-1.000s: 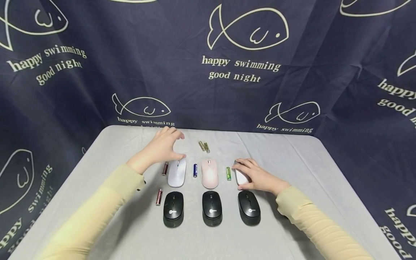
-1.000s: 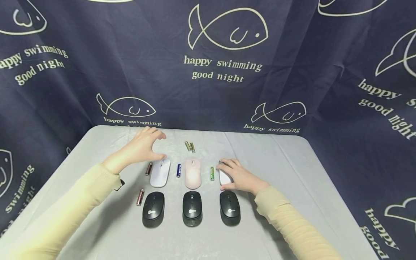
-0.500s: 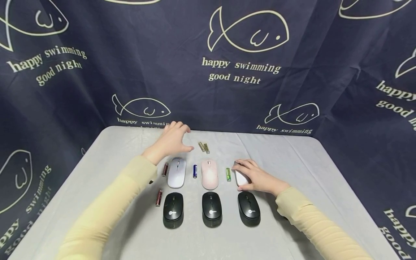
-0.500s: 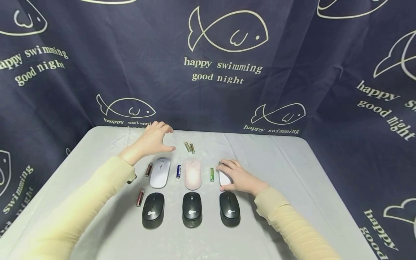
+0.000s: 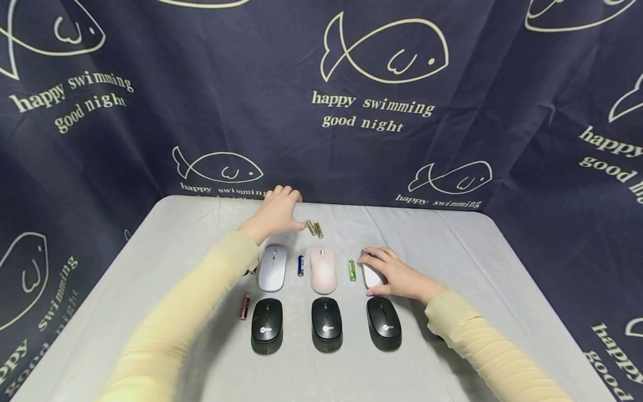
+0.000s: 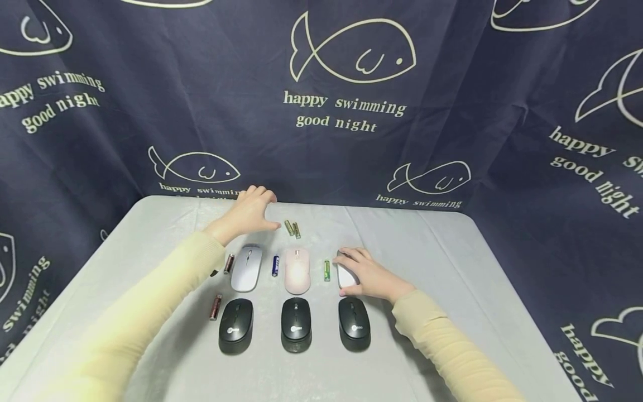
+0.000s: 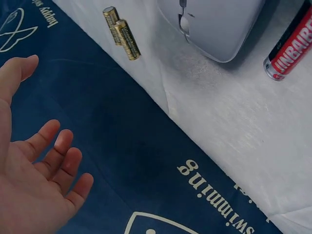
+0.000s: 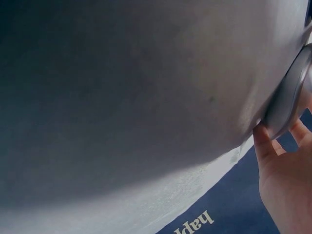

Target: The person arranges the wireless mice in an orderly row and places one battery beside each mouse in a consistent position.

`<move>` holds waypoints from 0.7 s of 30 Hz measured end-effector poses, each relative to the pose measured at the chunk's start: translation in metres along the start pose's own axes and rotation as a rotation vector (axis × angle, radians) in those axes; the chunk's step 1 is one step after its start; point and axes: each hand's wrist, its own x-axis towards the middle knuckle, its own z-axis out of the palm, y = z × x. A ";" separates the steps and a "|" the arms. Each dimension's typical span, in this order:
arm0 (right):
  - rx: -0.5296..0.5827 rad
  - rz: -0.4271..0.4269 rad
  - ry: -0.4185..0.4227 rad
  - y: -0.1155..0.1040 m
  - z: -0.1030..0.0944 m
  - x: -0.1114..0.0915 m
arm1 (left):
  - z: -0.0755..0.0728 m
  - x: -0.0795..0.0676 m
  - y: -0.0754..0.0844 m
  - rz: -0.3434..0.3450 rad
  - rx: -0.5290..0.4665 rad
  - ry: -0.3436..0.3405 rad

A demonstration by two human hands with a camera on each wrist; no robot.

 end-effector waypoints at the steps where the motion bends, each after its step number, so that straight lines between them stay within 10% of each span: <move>1: 0.001 0.001 0.000 0.000 0.000 0.000 | 0.001 0.002 0.000 -0.003 -0.001 -0.005; 21: 0.019 0.010 0.000 -0.002 0.000 -0.001 | 0.034 0.025 -0.001 -0.087 0.024 -0.109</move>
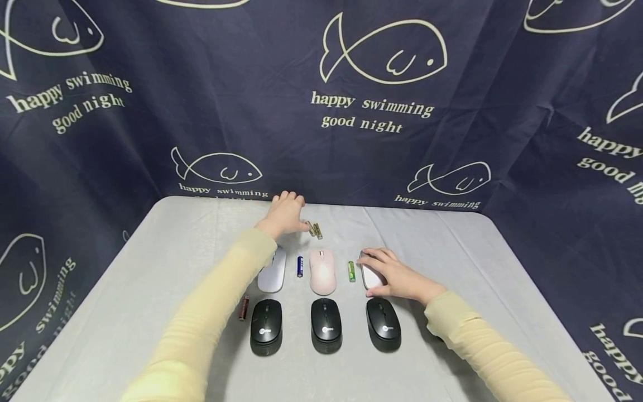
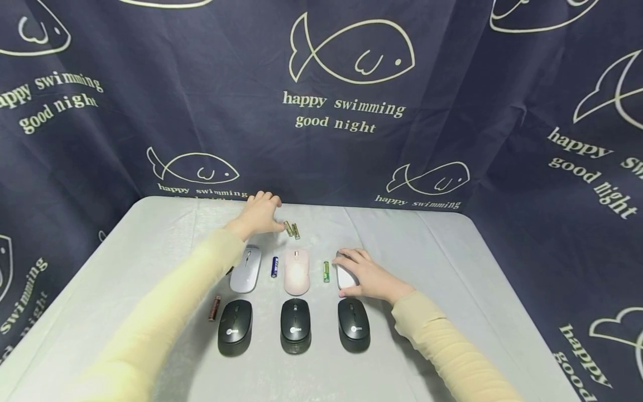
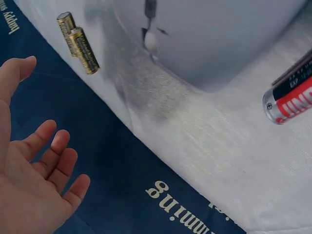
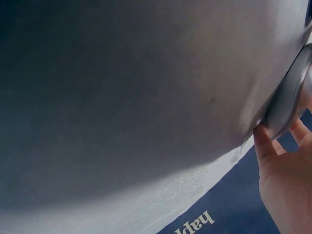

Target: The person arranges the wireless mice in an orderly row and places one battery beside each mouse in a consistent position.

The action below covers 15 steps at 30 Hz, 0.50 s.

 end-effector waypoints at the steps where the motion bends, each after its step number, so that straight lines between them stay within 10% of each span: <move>1: 0.000 -0.002 0.003 0.000 0.000 0.000 | 0.001 0.001 0.001 -0.002 0.004 -0.006; 15: -0.013 -0.010 0.004 0.003 0.000 -0.001 | 0.014 0.012 0.007 -0.031 0.099 -0.111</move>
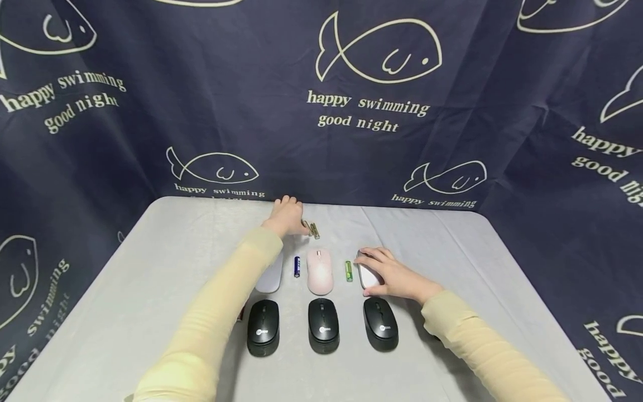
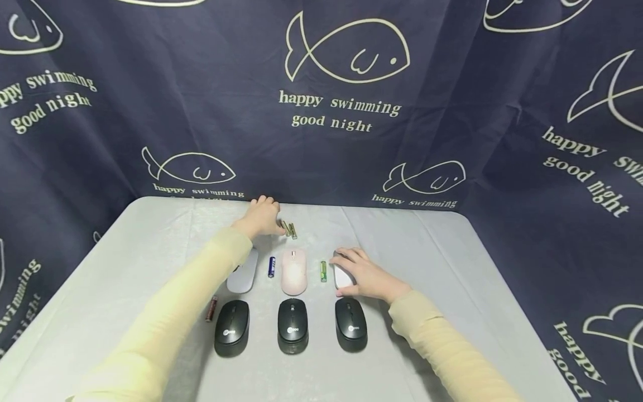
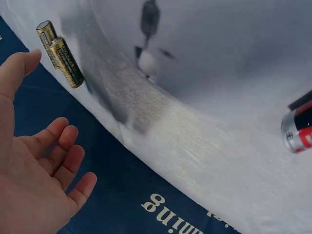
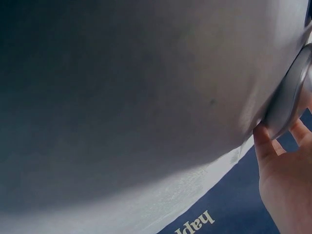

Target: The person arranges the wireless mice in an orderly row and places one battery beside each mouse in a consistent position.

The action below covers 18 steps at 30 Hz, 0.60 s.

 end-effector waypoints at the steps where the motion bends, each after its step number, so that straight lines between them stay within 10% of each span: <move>1: 0.002 0.002 -0.001 0.000 0.000 0.000 | 0.001 0.000 -0.001 -0.006 0.003 -0.005; 18: 0.013 0.018 -0.012 -0.001 0.001 0.000 | 0.013 0.001 0.004 -0.034 -0.025 -0.060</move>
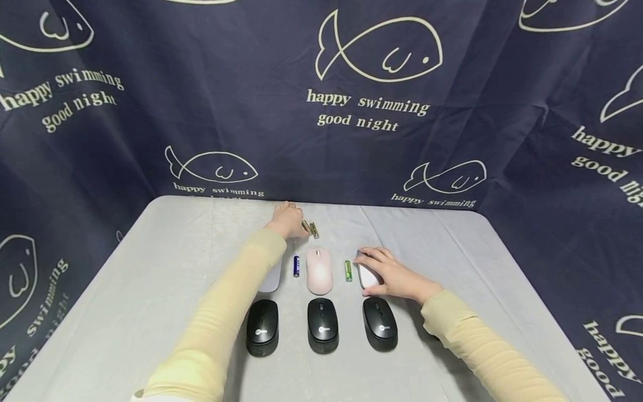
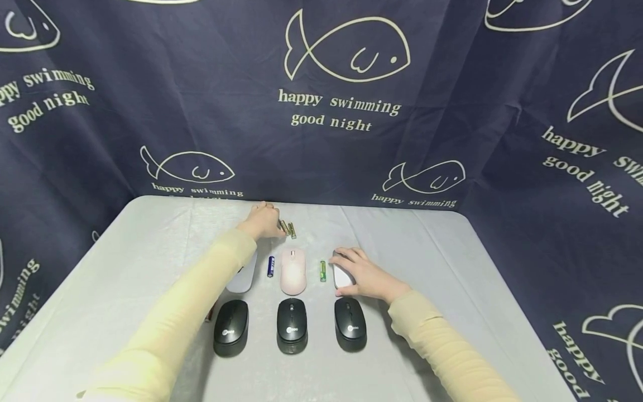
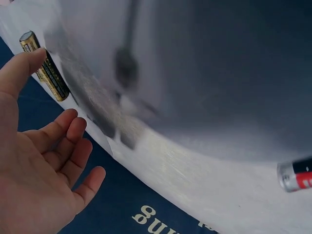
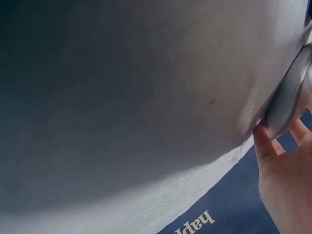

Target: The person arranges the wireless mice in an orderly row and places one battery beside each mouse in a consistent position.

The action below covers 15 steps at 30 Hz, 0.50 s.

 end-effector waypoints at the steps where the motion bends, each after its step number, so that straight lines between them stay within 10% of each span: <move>1: 0.001 -0.001 0.001 0.000 0.000 0.000 | -0.001 0.000 0.001 0.002 0.006 -0.002; 15: -0.002 -0.008 0.009 -0.001 0.000 0.001 | 0.001 0.004 0.005 0.002 0.052 -0.040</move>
